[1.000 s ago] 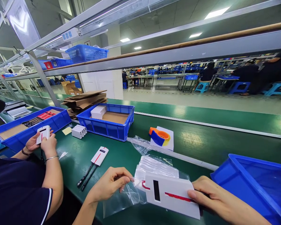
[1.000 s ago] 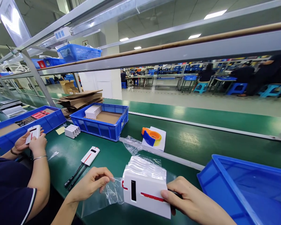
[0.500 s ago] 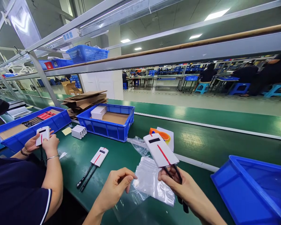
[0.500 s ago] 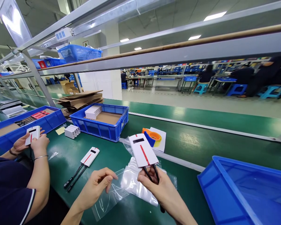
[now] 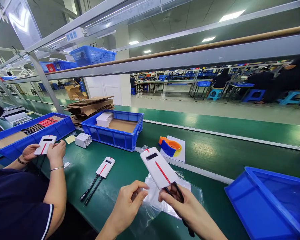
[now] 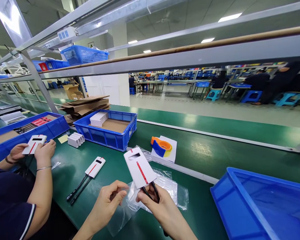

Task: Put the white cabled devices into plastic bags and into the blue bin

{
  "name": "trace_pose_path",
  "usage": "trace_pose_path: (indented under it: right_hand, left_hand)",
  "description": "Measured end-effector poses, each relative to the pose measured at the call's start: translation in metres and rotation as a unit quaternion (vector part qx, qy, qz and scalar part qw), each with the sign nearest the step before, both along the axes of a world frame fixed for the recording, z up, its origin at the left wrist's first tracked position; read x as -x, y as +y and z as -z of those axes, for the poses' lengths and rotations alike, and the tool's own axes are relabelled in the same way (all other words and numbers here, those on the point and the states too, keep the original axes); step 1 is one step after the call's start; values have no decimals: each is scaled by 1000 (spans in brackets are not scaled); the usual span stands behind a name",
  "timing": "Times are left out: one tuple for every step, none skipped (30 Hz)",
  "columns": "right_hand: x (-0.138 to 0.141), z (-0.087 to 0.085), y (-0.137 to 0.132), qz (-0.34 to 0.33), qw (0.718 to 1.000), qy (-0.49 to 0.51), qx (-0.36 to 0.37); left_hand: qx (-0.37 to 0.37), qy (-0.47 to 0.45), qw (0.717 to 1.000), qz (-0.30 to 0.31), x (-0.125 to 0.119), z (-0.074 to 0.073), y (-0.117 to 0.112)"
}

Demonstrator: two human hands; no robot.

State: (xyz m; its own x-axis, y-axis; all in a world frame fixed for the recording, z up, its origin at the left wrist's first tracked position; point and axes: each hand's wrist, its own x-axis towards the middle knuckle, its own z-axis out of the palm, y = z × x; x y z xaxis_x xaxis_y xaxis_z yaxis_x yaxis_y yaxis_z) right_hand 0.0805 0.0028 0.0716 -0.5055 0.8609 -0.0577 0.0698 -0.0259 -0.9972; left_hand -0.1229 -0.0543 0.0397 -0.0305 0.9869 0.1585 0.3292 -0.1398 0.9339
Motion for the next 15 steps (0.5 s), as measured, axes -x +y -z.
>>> trace_pose_path:
  right_hand:
    - [0,-2,-2,-3,1000,-5,-1]
    - [-1,-4,-5,-8,1000,-14,2]
    - [-2,-5,-7,-16,999,-25,12]
    - [-3,-5,-8,-28,999,-35,26]
    - [-4,-5,-10,-41,998,-43,38]
    - [-5,-4,-10,-54,997,-45,44]
    - [-7,-3,-10,-66,996,-42,40]
    - [-8,-2,-10,-77,996,-34,27]
    - [-10,-1,-10,-86,996,-24,12]
    - [-11,0,-9,-91,996,-15,-1]
    - [-12,0,-9,-90,996,-9,-9]
    - [-14,0,-8,-83,996,-8,-12]
    - [-15,-2,-7,-73,997,-11,-12]
    - [-16,-3,-7,-60,998,-16,-11]
    - [-18,-6,-6,-49,998,-23,-12]
  left_hand:
    - [2,4,1000,-4,-1,2,0]
    - [1,6,1000,-7,-2,4,1]
    - [-1,4,1000,-9,-3,5,1]
    - [-3,-3,1000,-10,-4,6,1]
    - [-3,-15,1000,-9,-4,6,1]
    - [-1,-33,999,-4,-5,7,2]
    - [5,-56,998,4,-5,7,2]
    - [14,-83,996,16,-5,7,2]
    - [23,-112,993,29,-5,7,2]
    - [31,-140,989,41,-4,7,3]
    - [37,-164,985,50,-3,7,3]
    - [40,-183,981,54,-2,7,3]
    - [42,-197,978,52,-1,8,3]
    - [43,-207,976,48,1,8,4]
    - [45,-212,975,45,3,8,4]
